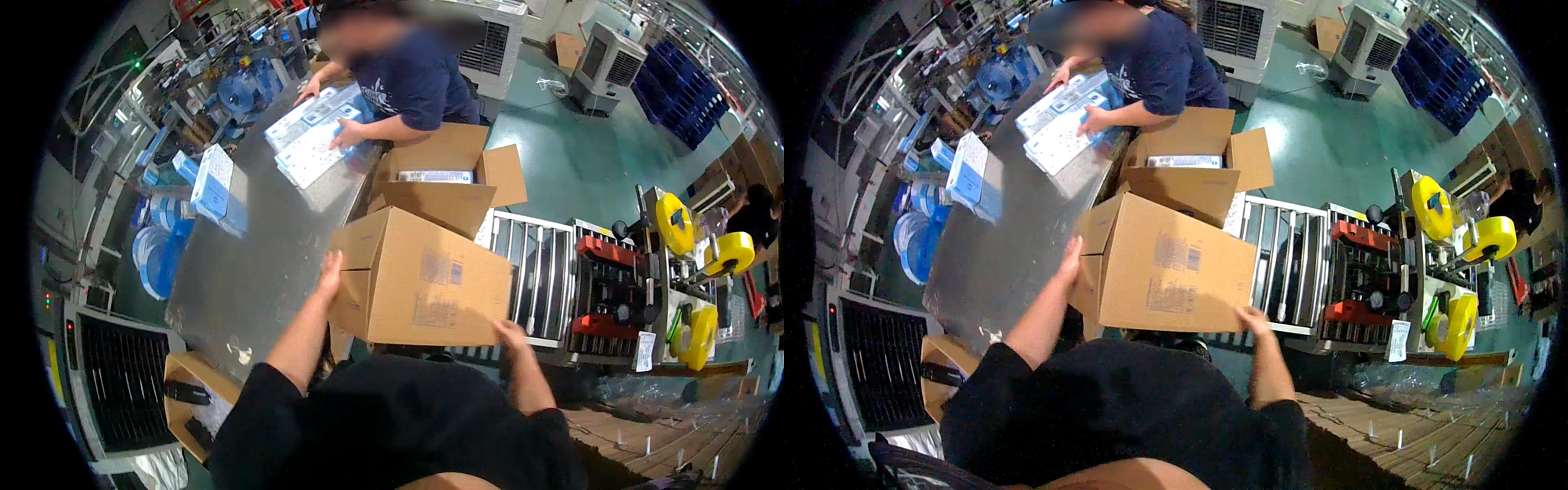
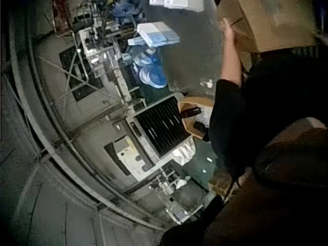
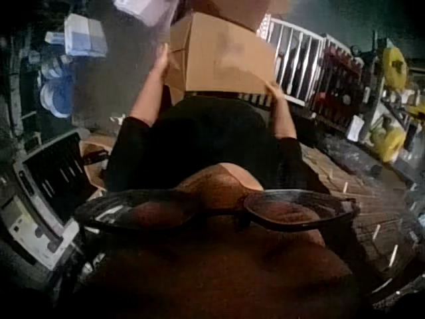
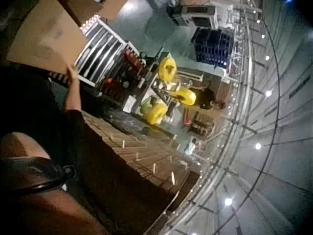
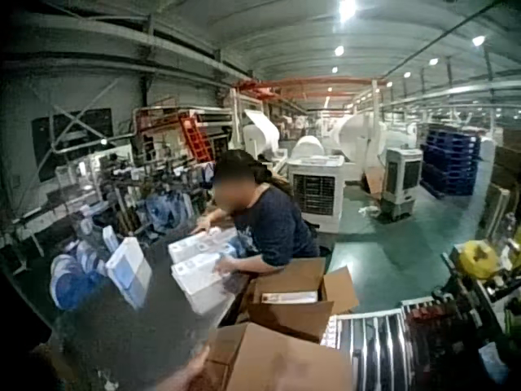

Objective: The person places blue and white boxed items into cardboard shipping cartons and moves the cartons onto a conveyor belt system.

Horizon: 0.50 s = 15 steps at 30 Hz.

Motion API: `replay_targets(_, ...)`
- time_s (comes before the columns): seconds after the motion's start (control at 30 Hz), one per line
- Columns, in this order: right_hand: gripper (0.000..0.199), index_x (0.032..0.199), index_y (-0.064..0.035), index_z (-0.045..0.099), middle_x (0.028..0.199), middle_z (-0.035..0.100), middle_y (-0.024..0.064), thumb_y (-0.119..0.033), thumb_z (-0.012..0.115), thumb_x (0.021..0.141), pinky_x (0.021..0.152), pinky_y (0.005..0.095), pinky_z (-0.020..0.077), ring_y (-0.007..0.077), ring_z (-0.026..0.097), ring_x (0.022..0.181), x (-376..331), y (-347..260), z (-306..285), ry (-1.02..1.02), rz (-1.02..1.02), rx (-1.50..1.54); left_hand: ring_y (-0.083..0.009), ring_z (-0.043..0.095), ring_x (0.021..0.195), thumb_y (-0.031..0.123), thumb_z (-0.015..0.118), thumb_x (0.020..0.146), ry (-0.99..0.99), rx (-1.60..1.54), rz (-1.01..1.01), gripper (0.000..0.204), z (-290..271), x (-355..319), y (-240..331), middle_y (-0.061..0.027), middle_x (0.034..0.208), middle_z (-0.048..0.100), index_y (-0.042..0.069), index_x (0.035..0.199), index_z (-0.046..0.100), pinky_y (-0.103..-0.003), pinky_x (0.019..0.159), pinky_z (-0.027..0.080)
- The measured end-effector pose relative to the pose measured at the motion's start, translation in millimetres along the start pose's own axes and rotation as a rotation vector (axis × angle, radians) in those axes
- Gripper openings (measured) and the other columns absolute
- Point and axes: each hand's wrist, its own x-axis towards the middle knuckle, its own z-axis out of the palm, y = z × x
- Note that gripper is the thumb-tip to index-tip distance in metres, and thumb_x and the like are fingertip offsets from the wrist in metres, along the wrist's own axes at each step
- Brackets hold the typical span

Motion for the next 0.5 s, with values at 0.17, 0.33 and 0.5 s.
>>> replay_targets(0.17,0.041,0.126,-0.0015,0.049,0.114,0.063,0.0102,-0.010,0.061,0.088,0.087,0.0326,0.0516,0.0206,0.063,0.099,-153.6,-153.1,-41.6,0.145,-0.479,0.308,-0.0270,0.049,0.124,0.064,0.040,0.092,-0.754,-0.943,-0.347,0.076,39.0,-66.9,93.4,-0.0102,0.138,0.050,0.006,0.141,0.039,-0.041,0.106,0.035)
replay_targets(0.33,0.039,0.124,-0.0031,0.057,0.113,0.062,0.0044,-0.026,0.062,0.093,0.092,0.0313,0.0448,0.0135,0.057,0.102,-128.1,-223.8,68.2,-0.231,-0.389,-0.325,-0.0226,0.052,0.115,0.067,0.046,0.089,-0.703,-0.556,-0.300,0.082,12.8,-22.6,57.7,-0.0131,0.129,0.054,0.007,0.144,0.035,-0.034,0.094,0.040)
replay_targets(0.5,0.055,0.135,-0.0088,0.049,0.129,0.055,0.0193,-0.037,0.063,0.089,0.108,0.0428,0.0340,0.0395,0.045,0.127,-76.2,-240.2,148.4,0.763,-0.631,-1.221,-0.0315,0.039,0.132,0.061,0.053,0.088,-0.518,-0.303,0.028,0.082,-25.7,-15.4,86.7,-0.0186,0.146,0.039,0.009,0.148,0.030,-0.042,0.105,0.033)
